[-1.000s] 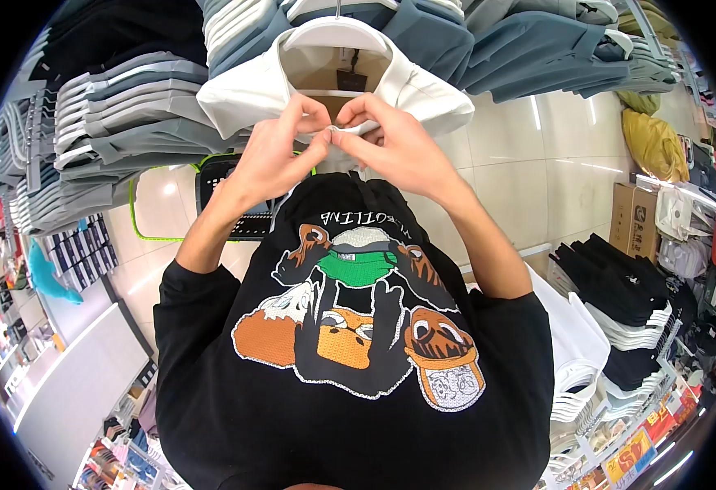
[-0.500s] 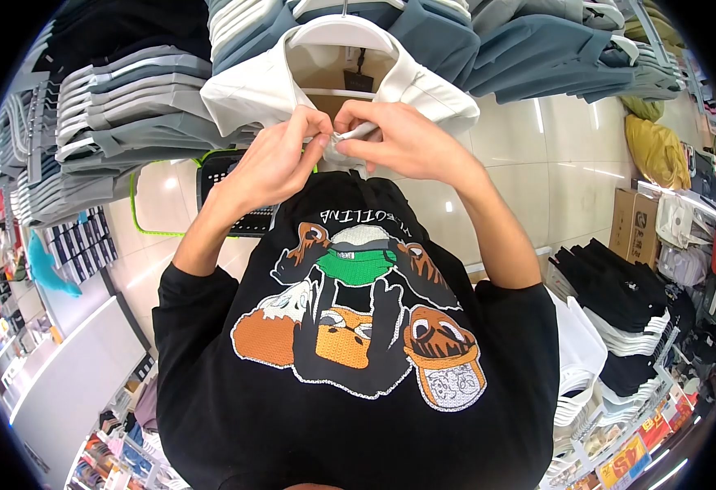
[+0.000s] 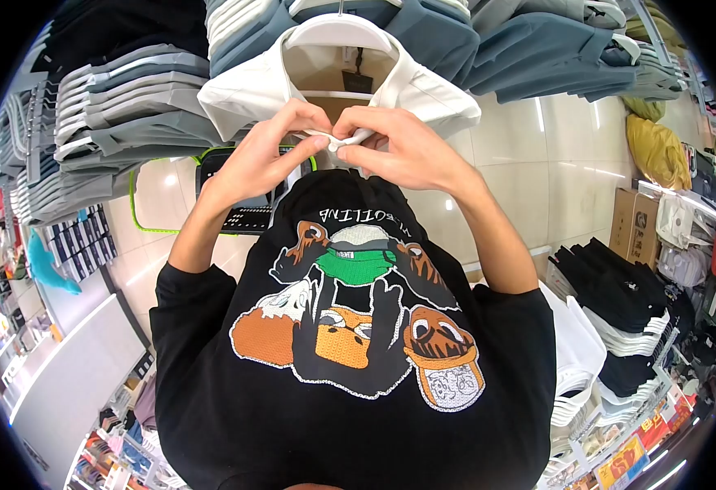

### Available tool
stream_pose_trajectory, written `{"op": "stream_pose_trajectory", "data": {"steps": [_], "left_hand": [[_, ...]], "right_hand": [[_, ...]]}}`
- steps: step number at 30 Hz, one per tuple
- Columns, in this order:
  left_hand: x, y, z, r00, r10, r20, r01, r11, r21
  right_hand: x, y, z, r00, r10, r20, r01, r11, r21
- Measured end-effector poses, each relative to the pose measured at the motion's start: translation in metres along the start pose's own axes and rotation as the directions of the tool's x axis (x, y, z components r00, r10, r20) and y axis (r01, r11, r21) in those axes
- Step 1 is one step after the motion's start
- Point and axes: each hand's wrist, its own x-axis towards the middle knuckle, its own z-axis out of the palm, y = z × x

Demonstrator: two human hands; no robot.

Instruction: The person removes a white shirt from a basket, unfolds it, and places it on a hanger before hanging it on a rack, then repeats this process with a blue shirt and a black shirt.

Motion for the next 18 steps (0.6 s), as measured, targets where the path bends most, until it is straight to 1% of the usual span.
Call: {"op": "stream_pose_trajectory", "data": {"steps": [2, 6, 8, 9, 11, 12, 14, 18], "left_hand": [[0.0010, 0.0019, 0.0000, 1.000, -0.005, -0.014, 0.004, 1.000, -0.023], [0.0009, 0.0009, 0.0020, 0.997, 0.052, -0.047, -0.051, 0.998, 0.025], [0.0005, 0.0033, 0.0001, 0.999, 0.048, 0.000, -0.048, 0.996, 0.080], [0.0011, 0.0032, 0.0005, 0.999, 0.050, 0.004, -0.050, 0.995, 0.081], [0.0014, 0.0024, 0.0016, 0.997, 0.079, -0.002, -0.079, 0.989, 0.124], [0.0015, 0.0026, 0.0019, 0.997, 0.080, 0.001, -0.079, 0.989, 0.125], [0.0023, 0.0030, 0.0031, 0.997, 0.082, -0.006, -0.080, 0.989, 0.121], [0.0018, 0.0030, 0.0037, 0.996, 0.092, 0.006, -0.092, 0.987, 0.132]], "right_hand": [[-0.0019, -0.0027, -0.0034, 0.998, 0.050, 0.039, -0.048, 0.998, -0.047], [-0.0054, -0.0038, -0.0044, 0.999, 0.013, 0.032, -0.010, 0.996, -0.088], [-0.0064, -0.0015, -0.0042, 0.992, -0.126, 0.014, 0.126, 0.968, -0.217], [-0.0073, -0.0026, -0.0046, 0.992, -0.127, 0.010, 0.126, 0.968, -0.217], [-0.0085, -0.0058, -0.0048, 0.997, -0.074, 0.014, 0.075, 0.951, -0.301], [-0.0088, -0.0053, -0.0046, 0.997, -0.074, 0.012, 0.074, 0.951, -0.300], [-0.0097, -0.0040, -0.0048, 0.996, -0.088, 0.006, 0.085, 0.930, -0.357], [-0.0104, -0.0036, -0.0045, 0.996, -0.084, -0.008, 0.075, 0.923, -0.378]]}}
